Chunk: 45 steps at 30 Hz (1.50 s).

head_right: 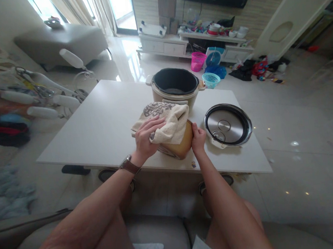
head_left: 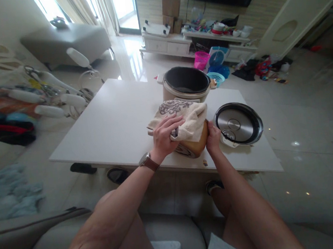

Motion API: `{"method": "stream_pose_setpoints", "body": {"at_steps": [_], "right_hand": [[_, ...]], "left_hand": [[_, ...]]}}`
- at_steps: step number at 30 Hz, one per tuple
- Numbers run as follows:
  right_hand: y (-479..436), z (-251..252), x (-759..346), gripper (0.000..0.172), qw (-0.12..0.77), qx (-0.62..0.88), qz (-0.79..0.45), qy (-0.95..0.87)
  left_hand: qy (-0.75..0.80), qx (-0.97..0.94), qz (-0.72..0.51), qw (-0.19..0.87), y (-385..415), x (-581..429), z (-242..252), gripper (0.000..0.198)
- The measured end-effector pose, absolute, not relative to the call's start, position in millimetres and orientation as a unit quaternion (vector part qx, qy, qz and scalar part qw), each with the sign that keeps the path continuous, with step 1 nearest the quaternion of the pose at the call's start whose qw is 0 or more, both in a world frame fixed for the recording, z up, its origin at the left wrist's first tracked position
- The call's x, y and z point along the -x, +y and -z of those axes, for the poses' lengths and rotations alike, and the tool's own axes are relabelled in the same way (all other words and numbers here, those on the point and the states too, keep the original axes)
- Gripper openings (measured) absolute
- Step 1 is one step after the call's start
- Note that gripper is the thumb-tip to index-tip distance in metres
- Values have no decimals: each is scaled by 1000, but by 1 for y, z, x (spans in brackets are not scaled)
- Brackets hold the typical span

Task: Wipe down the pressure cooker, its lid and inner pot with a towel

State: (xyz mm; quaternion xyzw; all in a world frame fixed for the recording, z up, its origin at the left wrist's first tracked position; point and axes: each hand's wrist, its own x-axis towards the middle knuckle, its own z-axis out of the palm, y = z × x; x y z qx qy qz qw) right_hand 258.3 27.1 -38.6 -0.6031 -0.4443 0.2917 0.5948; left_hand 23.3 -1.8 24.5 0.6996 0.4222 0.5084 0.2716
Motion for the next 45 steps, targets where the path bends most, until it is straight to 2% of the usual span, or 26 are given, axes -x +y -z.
{"method": "stream_pose_setpoints", "body": {"at_steps": [8,12,20,25,33,38,45], "right_hand": [[25,35,-255,79,593,613,-265,-449],[25,37,-256,80,597,615,-265,-442],[24,37,-256,80,596,619,-266,-436],[23,31,-255,79,599,611,-281,-435],[23,1,-254,63,574,592,-247,-510],[19,0,-256,69,567,611,-265,-485],[20,4,-257,71,573,611,-276,-472]], "left_hand": [[501,-575,-578,292,11,-24,-18,36],[550,-468,-614,320,21,-24,-9,29],[590,-354,-619,377,39,-14,10,38],[589,-354,-624,372,39,-13,11,37],[570,-393,-624,362,29,-22,3,32],[577,-428,-607,339,23,-29,1,25],[580,-429,-604,339,24,-29,1,26]]}}
